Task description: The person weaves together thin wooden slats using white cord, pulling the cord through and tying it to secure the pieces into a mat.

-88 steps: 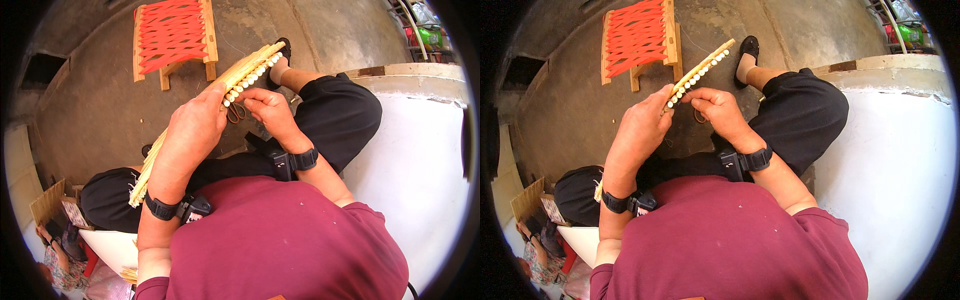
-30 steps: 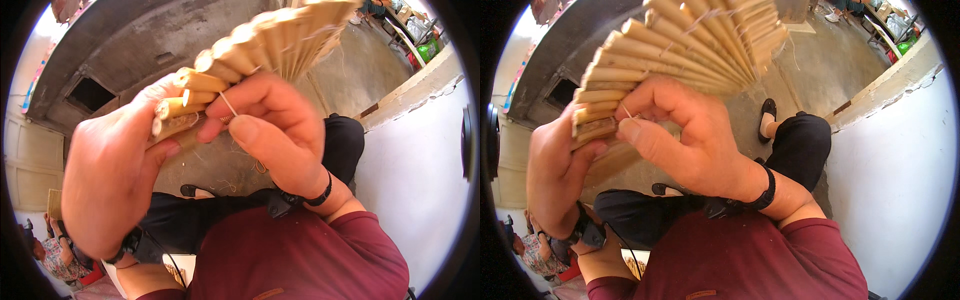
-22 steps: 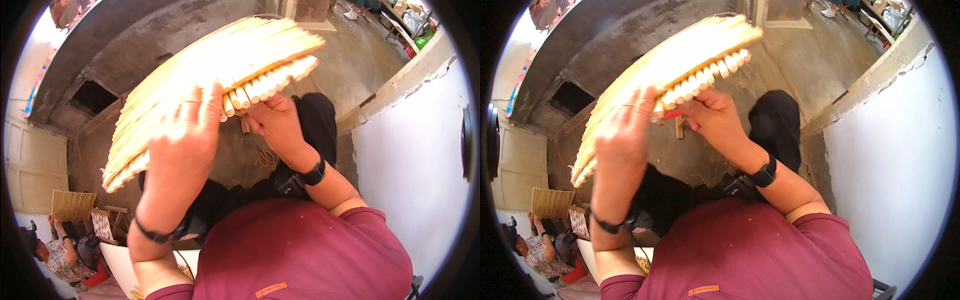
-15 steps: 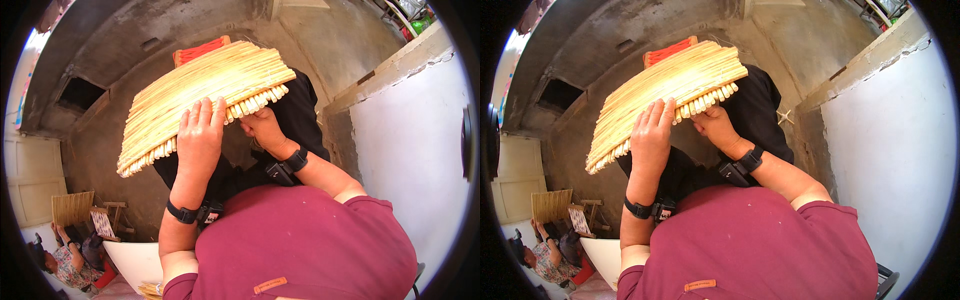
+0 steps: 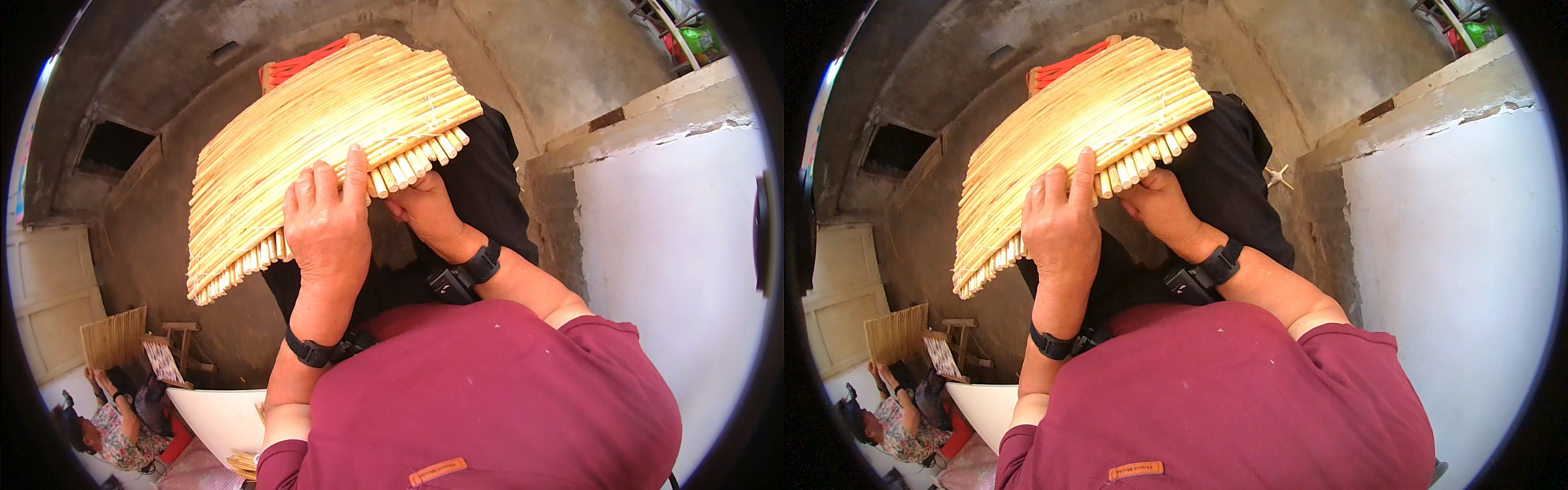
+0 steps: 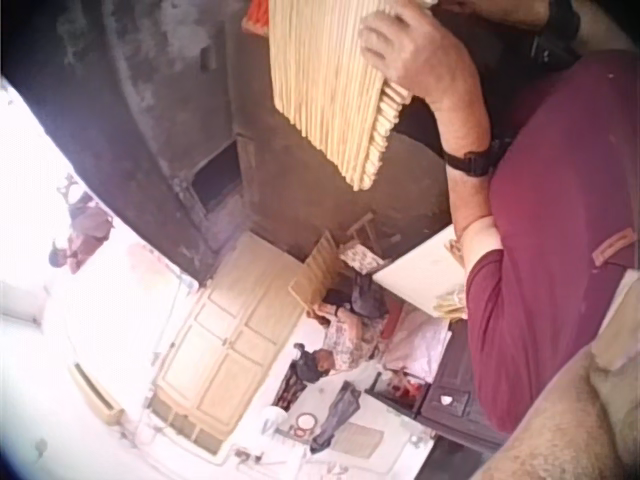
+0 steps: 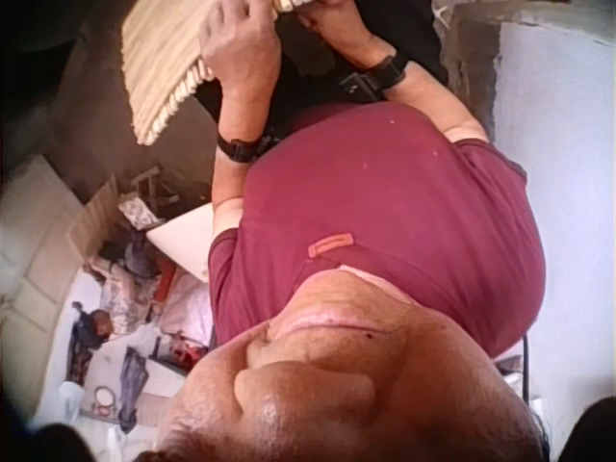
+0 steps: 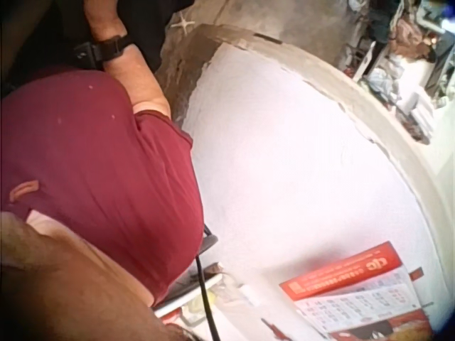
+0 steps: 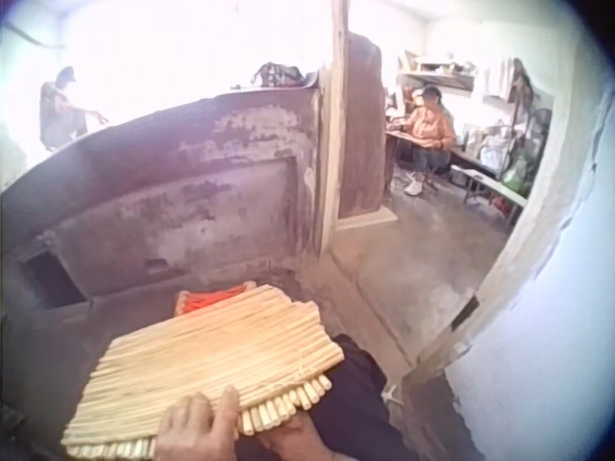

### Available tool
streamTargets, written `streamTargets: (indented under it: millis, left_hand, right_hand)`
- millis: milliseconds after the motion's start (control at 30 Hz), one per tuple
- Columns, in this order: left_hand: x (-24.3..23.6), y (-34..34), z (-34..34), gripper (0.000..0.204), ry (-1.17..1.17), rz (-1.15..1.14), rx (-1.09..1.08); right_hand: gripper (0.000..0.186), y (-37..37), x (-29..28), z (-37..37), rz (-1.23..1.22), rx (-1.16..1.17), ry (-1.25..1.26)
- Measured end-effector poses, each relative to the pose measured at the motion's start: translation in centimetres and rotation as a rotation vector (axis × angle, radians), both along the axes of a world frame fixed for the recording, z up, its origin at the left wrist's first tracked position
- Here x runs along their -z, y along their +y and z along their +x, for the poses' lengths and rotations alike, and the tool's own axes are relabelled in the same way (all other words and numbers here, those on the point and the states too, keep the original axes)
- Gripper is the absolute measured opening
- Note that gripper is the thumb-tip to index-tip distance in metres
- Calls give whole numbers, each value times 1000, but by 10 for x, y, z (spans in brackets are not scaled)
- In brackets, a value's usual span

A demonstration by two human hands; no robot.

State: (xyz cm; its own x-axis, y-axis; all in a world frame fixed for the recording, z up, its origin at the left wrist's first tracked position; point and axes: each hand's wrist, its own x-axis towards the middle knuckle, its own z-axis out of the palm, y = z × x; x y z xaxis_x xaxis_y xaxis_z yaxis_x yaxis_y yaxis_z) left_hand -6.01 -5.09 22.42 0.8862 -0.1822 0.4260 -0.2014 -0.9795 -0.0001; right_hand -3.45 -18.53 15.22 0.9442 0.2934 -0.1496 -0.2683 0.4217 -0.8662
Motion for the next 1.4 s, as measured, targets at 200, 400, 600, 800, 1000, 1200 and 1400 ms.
streamTargets:
  millis: [200, 400, 600, 800, 1000, 1200, 1400]
  left_hand:
    - [12, -4, 4, 43, -98, -68, -3]
    - [21, 1, 4, 46, -111, -108, -13]
    - [23, 3, 1, 46, -135, -79, -4]
    - [22, 7, 7, 44, -148, -82, 12]
    - [17, 12, 1, 47, -71, -101, 55]
    - [-33, 33, -36, 25, -150, -519, 292]
    - [-21, 42, -44, 37, -77, -197, 189]
  right_hand:
    - [10, 5, 2, 3, -35, 29, -33]
    - [13, 12, 2, 9, -103, 45, -121]
    - [15, 19, -7, 6, -18, 93, -137]
    - [16, 23, -8, 6, -87, 90, -121]
    - [14, 13, -9, 8, -190, 26, -75]
    - [15, 8, 2, 5, -159, -37, -57]
    - [11, 7, 2, 4, -122, -78, 5]
